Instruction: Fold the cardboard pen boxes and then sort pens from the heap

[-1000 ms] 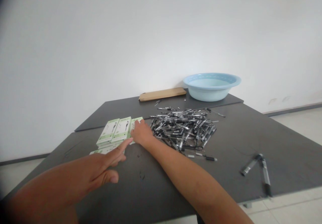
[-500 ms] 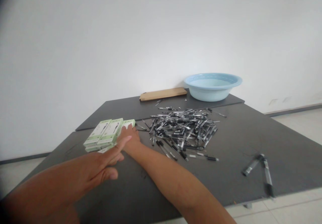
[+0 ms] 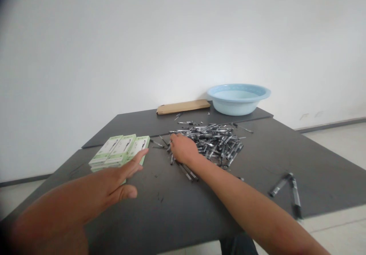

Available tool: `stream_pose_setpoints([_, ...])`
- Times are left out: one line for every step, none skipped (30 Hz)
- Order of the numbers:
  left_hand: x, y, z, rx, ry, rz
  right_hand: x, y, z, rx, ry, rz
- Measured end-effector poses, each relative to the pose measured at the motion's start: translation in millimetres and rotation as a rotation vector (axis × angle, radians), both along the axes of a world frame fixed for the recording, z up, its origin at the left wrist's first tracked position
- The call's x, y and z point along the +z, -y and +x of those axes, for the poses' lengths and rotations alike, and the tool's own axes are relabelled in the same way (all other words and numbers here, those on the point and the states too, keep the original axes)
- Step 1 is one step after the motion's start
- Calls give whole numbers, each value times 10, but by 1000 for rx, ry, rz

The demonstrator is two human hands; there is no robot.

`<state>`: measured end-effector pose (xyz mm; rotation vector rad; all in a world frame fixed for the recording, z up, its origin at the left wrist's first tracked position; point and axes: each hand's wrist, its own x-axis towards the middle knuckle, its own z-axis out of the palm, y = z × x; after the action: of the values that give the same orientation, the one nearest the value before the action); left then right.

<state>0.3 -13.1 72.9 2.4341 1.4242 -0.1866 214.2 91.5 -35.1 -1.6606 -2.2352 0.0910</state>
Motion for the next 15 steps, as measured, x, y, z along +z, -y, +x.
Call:
stream_pose_setpoints([-28, -14, 3, -6, 6, -7, 19, -17, 114, -8, 12, 0])
stream_pose_setpoints([-51, -26, 13, -9, 8, -15, 32, -35, 198, -5, 20, 1])
stream_pose_setpoints([-66, -36, 30, -9, 9, -26, 38, -50, 251, 8, 31, 3])
stream_pose_setpoints([-73, -43, 56, -6, 8, -36, 37, -61, 274, 33, 43, 4])
stream_pose_setpoints([-73, -47, 89, -2, 2, -46, 27, -66, 271, 70, 57, 6])
stream_pose_setpoints([-66, -50, 127, 3, -5, -58, 9, -69, 248, 112, 70, 10])
stream_pose_setpoints([-56, -50, 169, 8, -16, -70, -17, -69, 210, 156, 78, 12])
stream_pose_setpoints([-45, -49, 211, 10, -28, -82, -50, -70, 163, 204, 98, 21])
stream_pose_setpoints([-34, -47, 252, 11, -41, -92, -89, -74, 114, 250, 129, 36])
stream_pose_setpoints([-27, -44, 288, 9, -53, -100, -133, -83, 67, 290, 167, 55])
stream_pose_setpoints([-23, -41, 319, 4, -63, -109, -179, -97, 25, 321, 205, 73])
stream_pose_setpoints([-24, -39, 344, 0, -67, -115, -225, -115, -11, 344, 241, 89])
stream_pose_setpoints([-29, -39, 363, -5, -66, -118, -268, -136, -40, 358, 268, 100])
stream_pose_setpoints([-38, -40, 376, -10, -63, -118, -305, -159, -64, 362, 282, 106])
stream_pose_setpoints([-50, -43, 385, -14, -58, -113, -334, -182, -84, 361, 281, 107])
